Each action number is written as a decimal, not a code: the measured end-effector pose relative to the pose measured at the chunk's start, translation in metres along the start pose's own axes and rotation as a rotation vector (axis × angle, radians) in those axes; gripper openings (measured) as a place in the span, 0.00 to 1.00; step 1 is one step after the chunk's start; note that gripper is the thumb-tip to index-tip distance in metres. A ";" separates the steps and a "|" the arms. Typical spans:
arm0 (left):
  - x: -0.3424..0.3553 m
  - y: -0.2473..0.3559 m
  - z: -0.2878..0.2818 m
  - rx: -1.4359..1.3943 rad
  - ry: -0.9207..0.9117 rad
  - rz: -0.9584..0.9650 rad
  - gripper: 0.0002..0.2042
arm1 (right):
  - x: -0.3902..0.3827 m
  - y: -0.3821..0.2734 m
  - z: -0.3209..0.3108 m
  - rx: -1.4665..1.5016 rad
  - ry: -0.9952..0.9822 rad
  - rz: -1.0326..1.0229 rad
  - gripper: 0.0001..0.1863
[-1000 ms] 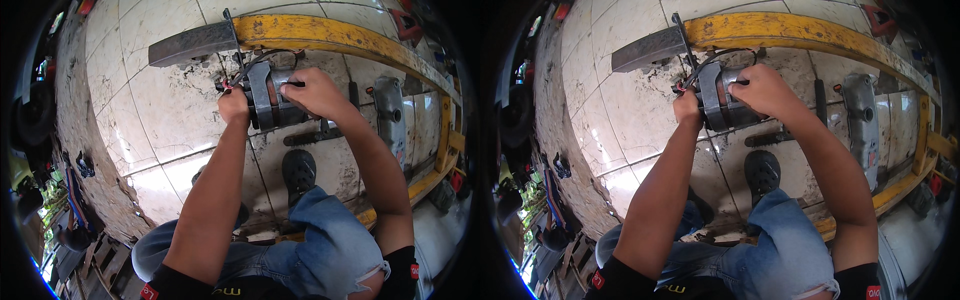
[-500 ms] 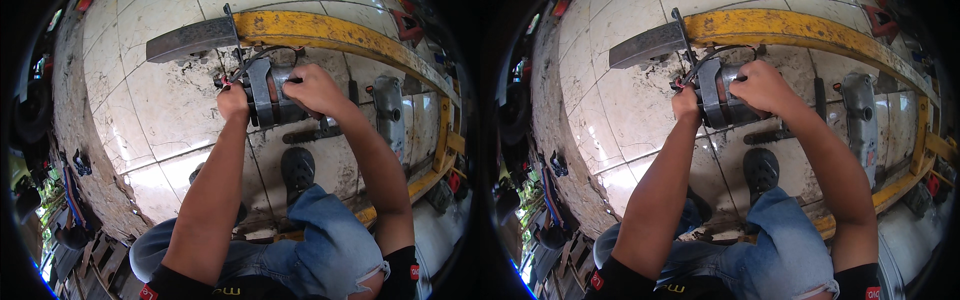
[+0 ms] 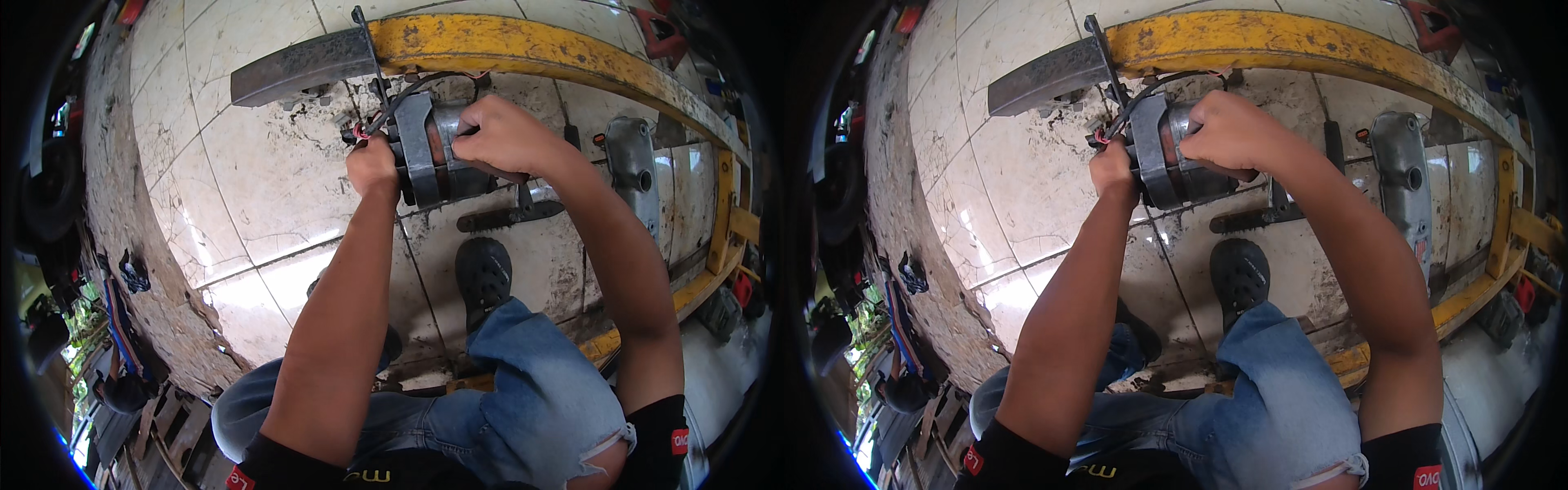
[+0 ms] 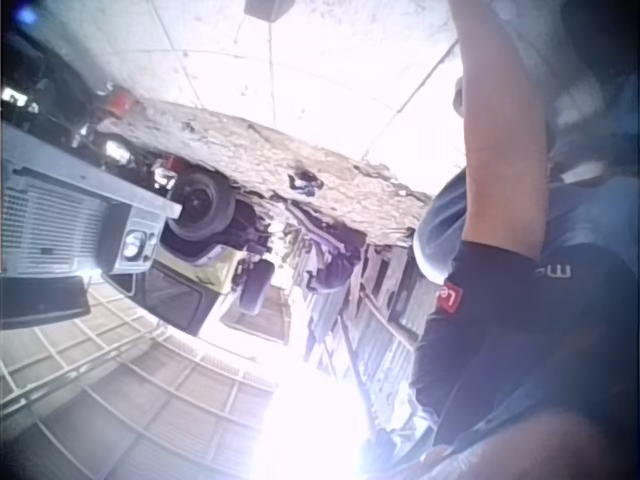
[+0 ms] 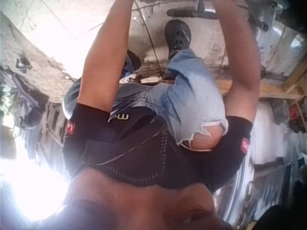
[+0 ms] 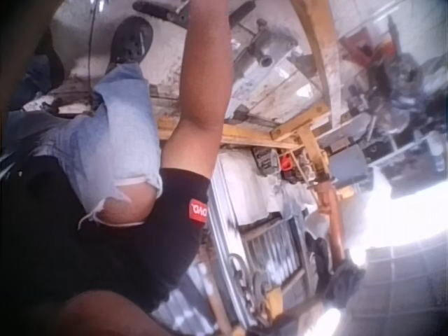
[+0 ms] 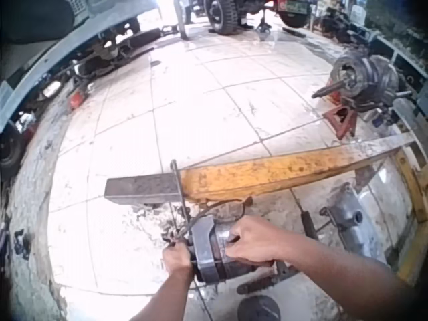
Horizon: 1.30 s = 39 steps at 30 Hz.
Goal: The person sits on the floor and works on a small electric motor, using a screwdriver to loosen and tighten screws on the motor housing. They rotate the motor to access different sides and continue adjusting components throughout the clip.
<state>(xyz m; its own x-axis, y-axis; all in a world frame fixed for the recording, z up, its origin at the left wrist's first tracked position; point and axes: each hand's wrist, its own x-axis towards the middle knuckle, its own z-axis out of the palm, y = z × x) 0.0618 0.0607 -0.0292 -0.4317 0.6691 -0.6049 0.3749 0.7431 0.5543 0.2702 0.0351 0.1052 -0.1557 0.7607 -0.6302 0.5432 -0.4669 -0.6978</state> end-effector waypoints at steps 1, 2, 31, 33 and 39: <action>0.000 0.000 -0.001 -0.001 -0.001 0.005 0.25 | 0.000 -0.006 0.001 0.003 0.014 0.012 0.10; 0.000 0.000 -0.003 -0.001 -0.003 0.010 0.25 | -0.001 -0.010 0.002 0.007 0.029 0.023 0.09; 0.014 -0.009 0.003 -0.038 -0.012 -0.023 0.25 | 0.004 -0.006 0.000 -0.069 0.037 -0.039 0.10; 0.013 -0.008 0.003 -0.047 -0.012 -0.019 0.25 | 0.007 -0.001 -0.001 -0.130 0.037 -0.106 0.10; 0.007 -0.005 0.003 -0.047 0.006 -0.014 0.25 | 0.006 -0.001 -0.007 -0.214 0.012 -0.161 0.12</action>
<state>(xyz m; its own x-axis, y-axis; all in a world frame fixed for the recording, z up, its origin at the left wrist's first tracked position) 0.0595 0.0614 -0.0382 -0.4419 0.6581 -0.6096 0.3298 0.7511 0.5719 0.2745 0.0433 0.1040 -0.2455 0.8234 -0.5116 0.6745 -0.2339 -0.7002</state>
